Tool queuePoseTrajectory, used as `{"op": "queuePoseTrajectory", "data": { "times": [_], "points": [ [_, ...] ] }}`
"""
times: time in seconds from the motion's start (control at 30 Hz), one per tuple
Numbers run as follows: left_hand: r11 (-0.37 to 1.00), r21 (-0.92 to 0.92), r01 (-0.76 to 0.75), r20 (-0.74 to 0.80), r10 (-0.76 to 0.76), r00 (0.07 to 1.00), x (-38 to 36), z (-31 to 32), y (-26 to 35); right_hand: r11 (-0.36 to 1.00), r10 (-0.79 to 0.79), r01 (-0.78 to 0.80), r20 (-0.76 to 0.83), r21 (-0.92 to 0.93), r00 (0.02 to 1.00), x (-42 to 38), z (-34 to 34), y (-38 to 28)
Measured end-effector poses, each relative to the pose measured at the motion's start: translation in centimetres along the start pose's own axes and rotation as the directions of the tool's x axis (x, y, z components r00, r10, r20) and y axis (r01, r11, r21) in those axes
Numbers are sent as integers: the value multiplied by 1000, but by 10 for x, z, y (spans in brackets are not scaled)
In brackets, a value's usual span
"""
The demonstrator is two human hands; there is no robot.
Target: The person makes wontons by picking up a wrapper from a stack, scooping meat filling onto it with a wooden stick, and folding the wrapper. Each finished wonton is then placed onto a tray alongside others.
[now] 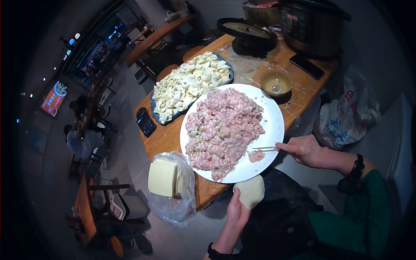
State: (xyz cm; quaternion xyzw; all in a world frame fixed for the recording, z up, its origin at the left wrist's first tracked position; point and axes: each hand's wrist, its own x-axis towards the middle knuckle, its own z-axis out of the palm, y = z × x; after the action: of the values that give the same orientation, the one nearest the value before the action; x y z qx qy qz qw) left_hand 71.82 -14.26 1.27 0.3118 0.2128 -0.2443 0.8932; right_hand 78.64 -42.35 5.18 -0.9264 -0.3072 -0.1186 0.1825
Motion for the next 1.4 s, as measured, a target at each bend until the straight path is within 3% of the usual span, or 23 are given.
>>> {"op": "queuePoseTrajectory", "data": {
  "times": [0.03,0.1,0.2,0.27,0.37,0.43,0.5,0.63,0.7,0.77,0.83,1.0,1.03,1.1,1.2,1.23,1.27,1.3,1.33,1.37,1.4],
  "points": [
    [1000,-6,-2,9,2,1000,1,1,0,1000,28,-28,-67,1,997,1,-2,4],
    [1000,-10,5,9,-4,1000,3,4,0,996,83,-83,1,-36,997,2,-5,3],
    [1000,-18,6,-5,-6,1000,2,16,2,992,91,-98,85,76,992,2,-1,-7],
    [1000,-17,0,-26,-1,1000,2,19,2,944,81,-124,148,306,986,6,5,-16],
    [997,-75,7,31,-4,1000,4,11,0,915,-18,-38,135,401,991,-1,7,-42],
    [999,-34,35,99,-32,995,2,7,0,970,-101,65,143,233,985,-16,15,-55],
    [1000,-17,6,84,-4,996,-2,3,-1,981,-108,78,169,176,980,-28,19,-63],
    [1000,-8,6,58,-6,998,-11,-8,3,978,-96,68,136,197,986,-33,9,-59],
    [1000,5,3,28,-3,1000,-19,-6,6,861,17,-22,14,508,1000,-28,9,-57],
    [999,49,-7,-50,10,999,-26,-1,7,828,28,-49,46,559,999,-14,5,-70],
    [996,66,-65,-29,67,997,-31,7,8,622,42,-228,259,749,965,-5,12,-76],
    [958,71,-278,69,273,959,-20,-15,14,568,110,-337,337,751,935,-9,21,-61],
    [951,5,-310,96,308,946,-18,-17,17,568,107,-333,333,753,937,-7,15,-63],
    [940,-62,-336,127,341,932,-18,-11,21,549,42,-268,294,792,955,1,0,-68],
    [919,-55,-391,218,394,893,-13,1,30,552,36,-291,327,781,944,25,-5,-82],
    [900,-28,-434,401,408,820,-8,0,35,556,34,-284,320,781,947,28,0,-80],
    [876,-11,-482,567,403,719,-5,1,40,605,-46,-88,145,792,988,31,11,-78],
    [870,-10,-492,568,410,713,-4,6,45,632,-138,112,-31,766,990,35,17,-78],
    [857,-130,-499,602,468,647,-5,14,48,748,-163,212,-136,628,977,37,16,-81],
    [835,-247,-491,626,524,577,-8,21,51,746,-168,220,-142,629,976,39,14,-82],
    [850,-293,-438,588,522,619,-13,27,51,829,-215,309,-244,466,945,41,12,-82]
  ]
}}
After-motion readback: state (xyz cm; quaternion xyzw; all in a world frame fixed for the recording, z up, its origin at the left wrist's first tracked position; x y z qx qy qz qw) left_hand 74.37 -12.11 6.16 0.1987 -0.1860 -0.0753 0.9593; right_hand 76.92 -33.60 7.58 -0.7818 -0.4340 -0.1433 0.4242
